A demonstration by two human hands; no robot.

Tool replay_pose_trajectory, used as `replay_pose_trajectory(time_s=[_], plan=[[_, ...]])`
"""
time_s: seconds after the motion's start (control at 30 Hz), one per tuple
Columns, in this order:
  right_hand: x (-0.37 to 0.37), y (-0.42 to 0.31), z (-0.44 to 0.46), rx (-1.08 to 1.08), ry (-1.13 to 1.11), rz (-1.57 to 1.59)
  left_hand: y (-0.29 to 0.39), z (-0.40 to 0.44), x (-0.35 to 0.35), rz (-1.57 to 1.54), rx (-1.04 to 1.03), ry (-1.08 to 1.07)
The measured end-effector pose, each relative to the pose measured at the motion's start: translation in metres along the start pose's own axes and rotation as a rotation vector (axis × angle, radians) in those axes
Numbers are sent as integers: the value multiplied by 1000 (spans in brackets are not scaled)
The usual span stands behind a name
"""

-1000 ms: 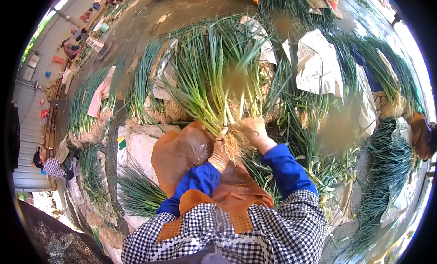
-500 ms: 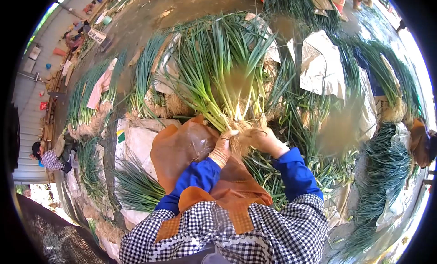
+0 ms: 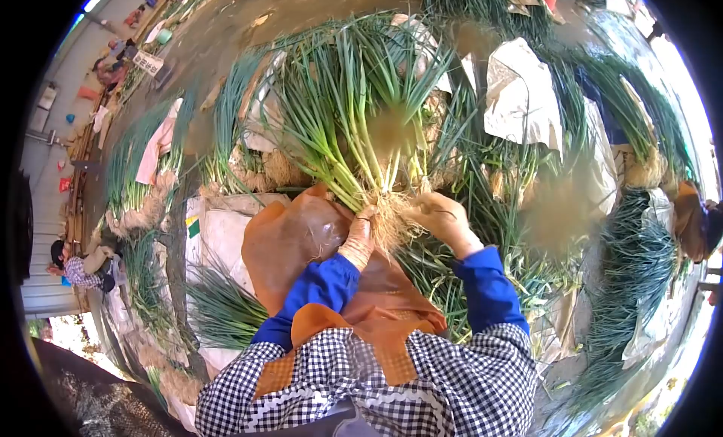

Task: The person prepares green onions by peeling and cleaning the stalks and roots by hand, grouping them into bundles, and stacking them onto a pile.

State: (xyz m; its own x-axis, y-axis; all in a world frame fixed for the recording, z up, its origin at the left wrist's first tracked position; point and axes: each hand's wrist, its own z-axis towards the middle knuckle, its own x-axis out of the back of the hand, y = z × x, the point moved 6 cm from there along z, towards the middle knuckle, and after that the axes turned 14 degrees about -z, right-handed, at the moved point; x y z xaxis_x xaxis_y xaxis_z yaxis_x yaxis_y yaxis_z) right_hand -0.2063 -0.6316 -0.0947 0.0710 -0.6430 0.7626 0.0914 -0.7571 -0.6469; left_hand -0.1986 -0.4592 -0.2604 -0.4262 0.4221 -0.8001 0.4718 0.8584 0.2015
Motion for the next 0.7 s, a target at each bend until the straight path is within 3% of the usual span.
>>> replay_pose_trajectory(time_s=[0.03, 0.1, 0.13, 0.17, 0.23, 0.3, 0.4, 0.43, 0.5, 0.53, 0.57, 0.6, 0.63, 0.67, 0.7], plan=[[-17, -4, 7, -68, -227, -93, 3, -15, -21, -16, -24, -34], [-36, -35, 9, 284, -433, -310, 11, -19, -19, 26, -103, 88], [-29, -42, -6, 333, -470, -108, 15, -17, -22, 28, -109, 87], [-18, -44, -15, 149, -594, -17, 10, -21, -28, -15, -88, 33], [7, -48, -45, 59, -881, 253, 4, -16, -24, -58, -55, -22], [22, -30, -73, 95, -930, 466, 8, 8, 13, -3, -131, -14], [22, 46, -109, -59, -886, 558, 9, 8, 15, 31, -138, 32], [-5, 111, -125, 95, -873, -383, 10, 1, 9, 76, -177, 87], [-4, 124, -102, 210, -480, -1039, 7, -9, -16, -7, -202, 133], [-1, 119, -72, 186, -231, -756, 11, -16, -37, 21, -146, 32], [11, 64, -38, 106, 9, -459, 7, -26, -44, 45, -85, -51], [22, 8, -18, 129, 78, -112, 3, -26, -28, 45, -103, -3], [3, -6, -1, 78, -19, 139, 5, -15, -23, 52, -132, 19], [6, -44, 16, 356, 128, -31, 4, -12, -22, 35, -92, 5], [-7, -58, 30, 527, 110, -187, 4, -18, -27, 20, -51, -6]])
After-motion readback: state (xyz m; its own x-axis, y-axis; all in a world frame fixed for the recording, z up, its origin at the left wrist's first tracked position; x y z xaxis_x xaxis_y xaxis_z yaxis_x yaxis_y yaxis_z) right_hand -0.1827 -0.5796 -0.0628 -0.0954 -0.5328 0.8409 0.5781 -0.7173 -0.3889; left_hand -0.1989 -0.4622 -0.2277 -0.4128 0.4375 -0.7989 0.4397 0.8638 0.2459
